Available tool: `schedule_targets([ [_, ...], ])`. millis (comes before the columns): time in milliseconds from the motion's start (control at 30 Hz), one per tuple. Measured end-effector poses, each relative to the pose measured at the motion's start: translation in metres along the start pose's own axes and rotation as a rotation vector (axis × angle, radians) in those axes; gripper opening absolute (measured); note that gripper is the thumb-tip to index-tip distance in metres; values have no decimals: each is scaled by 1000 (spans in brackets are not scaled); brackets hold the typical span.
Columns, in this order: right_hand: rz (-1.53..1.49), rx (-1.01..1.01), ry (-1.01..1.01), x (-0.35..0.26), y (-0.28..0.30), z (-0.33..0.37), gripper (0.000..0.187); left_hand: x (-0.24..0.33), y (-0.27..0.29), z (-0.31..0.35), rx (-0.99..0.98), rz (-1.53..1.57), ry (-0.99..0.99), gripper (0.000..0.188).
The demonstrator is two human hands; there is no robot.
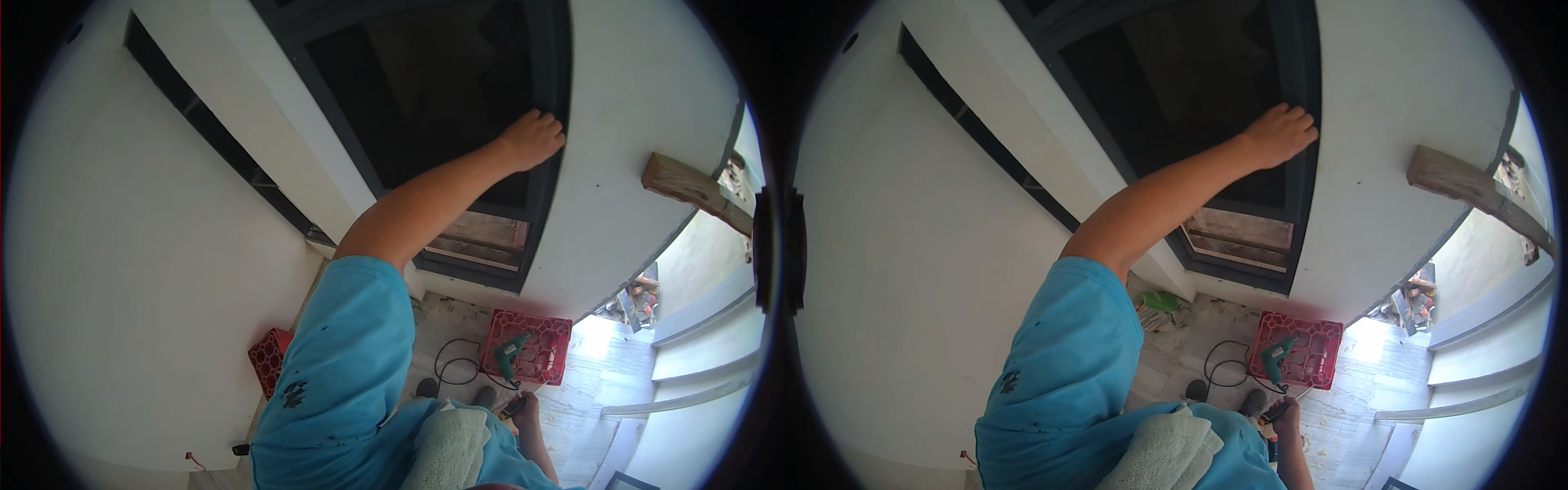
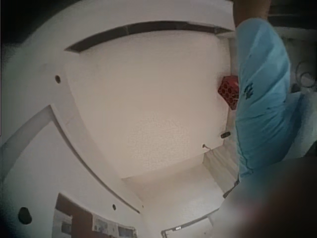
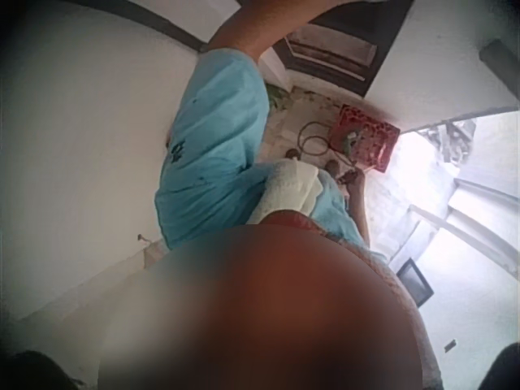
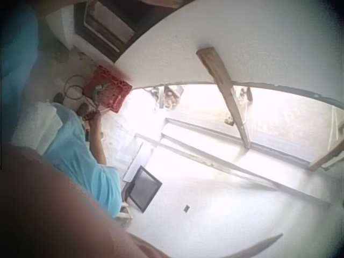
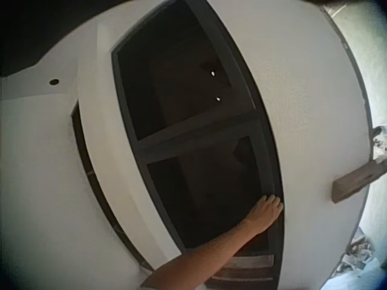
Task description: Mark the window frame and screen with a pencil for proper alignment and installation.
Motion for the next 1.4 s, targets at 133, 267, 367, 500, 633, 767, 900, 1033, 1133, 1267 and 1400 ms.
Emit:
schedule_targets([
  [133,52,-66,-15,8,-26,3,9,27,13,21,-37,218,17,23],
  [267,544,-143,376,-53,-101,14,20,68,43,90,-18,527,-92,30],
  [367,898,-171,852,-121,-238,71,29,87,38,172,-157,770,-155,38],
  [500,948,-369,1287,-151,-399,127,28,85,14,308,-455,1563,-85,41],
  [633,1041,-94,1459,-166,-490,128,35,81,51,448,-464,2333,-379,53],
  [767,898,129,1642,-237,-505,85,32,56,94,528,-365,2446,-759,52],
  [900,852,49,1604,-261,-542,39,31,28,93,592,-197,2411,-673,52],
  [1033,854,254,1475,-263,-561,25,36,-30,92,619,334,2499,-99,59],
  [1133,882,400,1520,-277,-553,23,44,-68,115,649,870,2296,288,63],
  [1267,942,912,1811,-248,-552,49,57,-79,130,627,960,2723,-254,57],
  [1400,872,712,1760,-232,-552,50,62,-94,156,607,1012,3098,-1155,50],
])
Point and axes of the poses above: each hand's wrist, its own z-axis away from the middle knuckle, its own y-axis out of the back of the hand, x = y × z, the point moved 7 cm from there along -z, towards the middle knuckle, and after that the axes turned 13 degrees about -x, right-handed, at the moved point
